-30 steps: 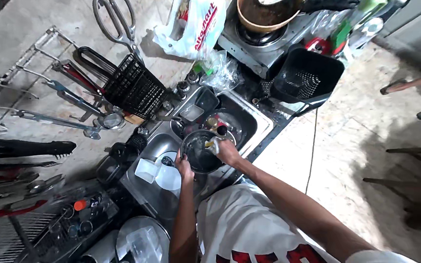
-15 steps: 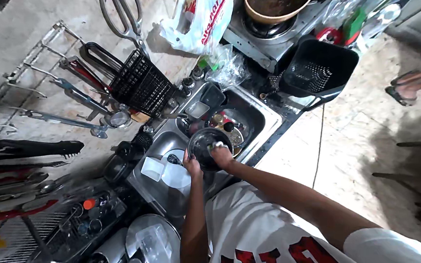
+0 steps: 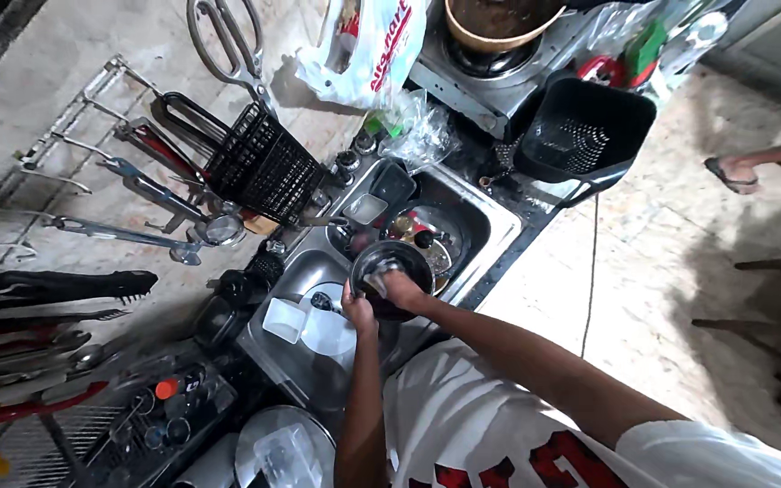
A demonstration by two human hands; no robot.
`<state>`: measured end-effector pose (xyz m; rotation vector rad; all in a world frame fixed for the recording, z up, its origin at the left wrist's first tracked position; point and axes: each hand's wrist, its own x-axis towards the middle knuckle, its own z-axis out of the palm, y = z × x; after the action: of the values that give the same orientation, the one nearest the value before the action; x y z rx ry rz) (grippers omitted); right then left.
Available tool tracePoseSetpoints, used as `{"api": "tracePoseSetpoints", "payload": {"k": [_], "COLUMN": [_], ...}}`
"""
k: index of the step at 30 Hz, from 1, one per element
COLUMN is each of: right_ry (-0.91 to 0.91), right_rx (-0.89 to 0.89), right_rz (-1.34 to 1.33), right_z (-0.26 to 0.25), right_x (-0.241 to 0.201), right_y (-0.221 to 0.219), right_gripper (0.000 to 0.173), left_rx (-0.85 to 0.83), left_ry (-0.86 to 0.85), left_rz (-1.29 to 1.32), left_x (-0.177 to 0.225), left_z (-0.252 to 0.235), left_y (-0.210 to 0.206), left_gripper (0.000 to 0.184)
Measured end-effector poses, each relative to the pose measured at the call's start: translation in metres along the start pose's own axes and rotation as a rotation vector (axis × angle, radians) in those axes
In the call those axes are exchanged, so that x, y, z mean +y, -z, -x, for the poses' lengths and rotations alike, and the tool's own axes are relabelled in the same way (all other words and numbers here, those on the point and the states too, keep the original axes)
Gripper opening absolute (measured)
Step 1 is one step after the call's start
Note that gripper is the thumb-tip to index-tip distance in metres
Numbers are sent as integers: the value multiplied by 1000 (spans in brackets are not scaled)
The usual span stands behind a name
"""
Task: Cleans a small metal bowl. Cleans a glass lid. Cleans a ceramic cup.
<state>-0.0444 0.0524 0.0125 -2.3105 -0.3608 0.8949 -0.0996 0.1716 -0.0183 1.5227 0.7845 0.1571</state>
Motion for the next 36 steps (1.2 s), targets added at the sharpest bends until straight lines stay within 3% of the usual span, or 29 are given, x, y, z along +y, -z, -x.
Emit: {"api": "tracePoseSetpoints", "payload": {"k": [3, 5, 7, 10, 18, 22, 26, 32, 36], "right_ry": [-158, -219, -247, -187, -100, -148, -190, -248, -214], "right_rx": [120, 39, -103, -210, -56, 19, 113, 165, 164], "right_rz": [-709, -1297, -1571, -1490, -884, -592, -388, -473, -818], "right_z": [-2, 7, 14, 21, 13, 0, -9, -9, 4], "right_x": [23, 28, 30, 28, 26, 25, 22, 8, -1], "right_y": [11, 19, 28, 39, 32, 24, 20, 22, 23], "right_gripper": [33, 33, 44, 43, 55, 42, 38, 48, 40], "left_rx": [-2, -8, -8, 1, -10, -25, -32, 78, -57], "left_ry": [1, -10, -25, -38, -150, -262, -377, -632, -457], "left_rz": [-9, 3, 1, -39, -358, -373, -429, -477, -388], "left_x": [-7, -10, -10, -11, -8, -7, -10, 8, 33], "left_z": [0, -1, -1, -1, 1, 1, 2, 12, 20], "left_y": [4, 4, 4, 4, 7, 8, 12, 19, 16], "left_gripper": [52, 52, 51, 50, 52, 66, 64, 33, 34]}}
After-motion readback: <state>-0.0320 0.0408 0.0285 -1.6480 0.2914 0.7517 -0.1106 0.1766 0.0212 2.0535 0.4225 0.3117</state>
